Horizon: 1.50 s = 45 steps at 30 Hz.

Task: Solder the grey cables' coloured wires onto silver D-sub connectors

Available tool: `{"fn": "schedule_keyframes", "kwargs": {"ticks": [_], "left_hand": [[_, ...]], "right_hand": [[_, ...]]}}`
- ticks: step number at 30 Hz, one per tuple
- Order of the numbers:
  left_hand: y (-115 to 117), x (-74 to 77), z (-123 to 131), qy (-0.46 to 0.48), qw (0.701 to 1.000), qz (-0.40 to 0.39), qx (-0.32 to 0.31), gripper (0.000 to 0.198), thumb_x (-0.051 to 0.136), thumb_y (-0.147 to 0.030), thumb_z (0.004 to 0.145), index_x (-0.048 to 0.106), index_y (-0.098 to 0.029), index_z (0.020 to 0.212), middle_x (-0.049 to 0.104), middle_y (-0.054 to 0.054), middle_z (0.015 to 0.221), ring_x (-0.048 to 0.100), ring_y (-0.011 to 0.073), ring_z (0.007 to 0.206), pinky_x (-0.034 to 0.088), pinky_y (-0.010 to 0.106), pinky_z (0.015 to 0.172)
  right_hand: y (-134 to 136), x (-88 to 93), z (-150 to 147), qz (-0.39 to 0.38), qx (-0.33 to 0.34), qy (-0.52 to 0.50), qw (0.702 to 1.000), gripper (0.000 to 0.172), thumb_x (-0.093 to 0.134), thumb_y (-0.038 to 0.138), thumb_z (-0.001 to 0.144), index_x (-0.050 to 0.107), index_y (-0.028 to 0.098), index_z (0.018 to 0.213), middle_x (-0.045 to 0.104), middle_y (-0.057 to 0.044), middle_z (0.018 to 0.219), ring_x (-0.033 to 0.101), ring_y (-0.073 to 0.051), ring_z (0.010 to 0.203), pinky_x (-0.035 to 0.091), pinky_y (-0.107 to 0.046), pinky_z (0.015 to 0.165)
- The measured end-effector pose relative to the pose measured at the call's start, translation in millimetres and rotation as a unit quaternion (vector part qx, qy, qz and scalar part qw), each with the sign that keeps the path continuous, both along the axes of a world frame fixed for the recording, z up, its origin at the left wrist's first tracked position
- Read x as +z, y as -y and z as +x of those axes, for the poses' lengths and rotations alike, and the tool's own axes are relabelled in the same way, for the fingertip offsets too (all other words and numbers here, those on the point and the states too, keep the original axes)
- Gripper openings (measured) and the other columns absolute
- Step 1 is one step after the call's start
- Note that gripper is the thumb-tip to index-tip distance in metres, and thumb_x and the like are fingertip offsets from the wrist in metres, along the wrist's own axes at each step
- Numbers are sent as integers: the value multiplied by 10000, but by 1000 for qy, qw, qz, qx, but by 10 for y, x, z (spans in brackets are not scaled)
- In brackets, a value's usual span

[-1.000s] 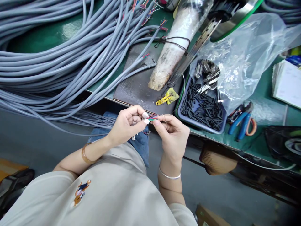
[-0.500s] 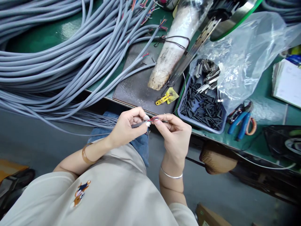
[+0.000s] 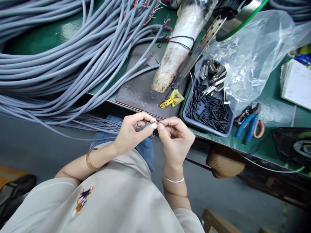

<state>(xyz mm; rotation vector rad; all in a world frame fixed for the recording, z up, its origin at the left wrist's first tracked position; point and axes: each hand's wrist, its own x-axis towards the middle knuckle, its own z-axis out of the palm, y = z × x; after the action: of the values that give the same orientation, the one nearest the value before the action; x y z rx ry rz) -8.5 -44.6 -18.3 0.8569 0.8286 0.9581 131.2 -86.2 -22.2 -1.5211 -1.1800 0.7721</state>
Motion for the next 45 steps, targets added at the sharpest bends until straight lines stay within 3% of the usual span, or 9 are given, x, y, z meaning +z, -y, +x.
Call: {"fn": "schedule_keyframes", "kwargs": {"ticks": [8,15,26,33,40,45], "left_hand": [[-6,-14,-13,11,999,32,21,243,874,-256,735,661,-139,741,587,-42,672,461,33,550,406,147,531],[20,-59,9,-35,995,74,48,196,787,-290,808,652,-152,772,576,-32,674,437,41,524,365,163,488],[120,-203,22,-132,958,230,106,101,681,-209,923,684,-168,831,571,9,743,518,108,672,411,230,593],[98,-167,18,-136,953,254,93,93,680,-158,908,673,-165,815,555,-2,718,512,99,654,396,218,571],[102,-160,28,-138,958,240,75,116,667,-133,886,635,-160,778,543,-14,717,463,75,594,361,212,528],[91,-137,30,-148,959,229,77,155,645,-116,877,598,-162,737,505,-24,690,426,74,579,338,217,512]], "right_hand": [[-36,1,-3,-19,15,-66,998,99,753,294,860,739,216,800,494,63,622,313,-47,491,228,-230,463],[-14,-20,4,-37,-3,-50,998,157,764,360,852,756,210,808,516,44,605,325,-64,497,240,-231,451],[-14,15,-2,-31,-11,-24,999,143,753,300,845,724,190,759,408,80,540,273,-49,475,201,-234,459],[-3,2,-9,41,-9,3,999,64,744,202,850,729,203,787,541,64,651,304,-35,490,221,-234,471],[4,-3,1,36,-12,53,998,93,719,251,873,720,194,799,569,50,670,299,-42,472,227,-247,455],[11,-18,-26,77,-17,64,995,67,733,218,873,729,205,807,620,41,715,308,-36,482,258,-244,478]]}}
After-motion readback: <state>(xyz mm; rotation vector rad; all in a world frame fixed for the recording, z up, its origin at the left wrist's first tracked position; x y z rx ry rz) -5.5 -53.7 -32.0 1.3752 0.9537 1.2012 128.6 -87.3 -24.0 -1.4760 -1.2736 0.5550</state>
